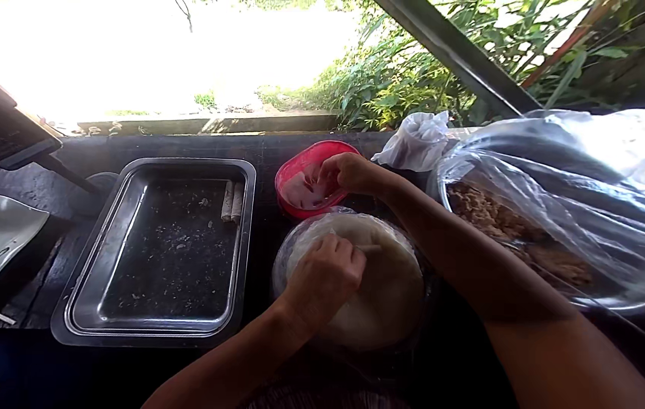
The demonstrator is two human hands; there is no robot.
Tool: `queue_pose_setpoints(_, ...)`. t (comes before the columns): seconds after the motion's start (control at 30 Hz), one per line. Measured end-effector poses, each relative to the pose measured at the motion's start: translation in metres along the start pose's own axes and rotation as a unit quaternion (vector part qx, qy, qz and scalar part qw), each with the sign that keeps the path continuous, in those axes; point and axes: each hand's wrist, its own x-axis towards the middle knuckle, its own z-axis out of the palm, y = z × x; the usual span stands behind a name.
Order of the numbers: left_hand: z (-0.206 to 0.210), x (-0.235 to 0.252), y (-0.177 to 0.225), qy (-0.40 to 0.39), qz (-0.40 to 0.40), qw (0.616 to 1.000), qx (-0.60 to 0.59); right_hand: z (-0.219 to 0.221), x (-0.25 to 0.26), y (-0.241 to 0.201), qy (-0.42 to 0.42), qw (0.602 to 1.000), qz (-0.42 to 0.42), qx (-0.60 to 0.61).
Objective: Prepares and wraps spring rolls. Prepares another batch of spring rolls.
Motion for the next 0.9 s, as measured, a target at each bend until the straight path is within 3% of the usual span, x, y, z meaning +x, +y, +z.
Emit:
queue_pose_setpoints(0.07,-0.005,-0.004,0.002,-0.009,0.004,1.0,-0.011,-0.005,-0.031,-0.002,0.042,0.994,-0.033,0.091)
queue_pose_setpoints(0.17,-0.015,-0.02,0.012,-0.017,0.005,1.0,-0.023,0.002,-0.091,0.0,0.109,0.976,-0.14,0.127)
queue_pose_setpoints(0.27,-0.019,-0.034,0.019,-0.013,0.013,1.0,-0.01,0.024,-0.146,0.002,0.154,0.968,-0.189,0.056)
queue_pose_setpoints(0.37,-0.016,-0.043,0.022,-0.004,0.016,1.0,0.012,0.051,-0.173,0.01,0.21,0.94,-0.247,-0.104)
queue_pose_setpoints(0.57,-0.013,-0.045,0.021,-0.014,0.009,1.0,-0.008,0.06,-0.172,0.022,0.177,0.9,-0.24,-0.318)
queue_pose_setpoints(0.77,-0.013,-0.047,0.022,-0.023,0.006,1.0,0.018,0.046,-0.159,0.022,0.198,0.889,-0.228,-0.345)
queue_pose_setpoints(0.9,-0.012,-0.05,0.025,-0.026,-0.006,0.999,0.019,0.041,-0.164,0.025,0.167,0.887,-0.296,-0.311)
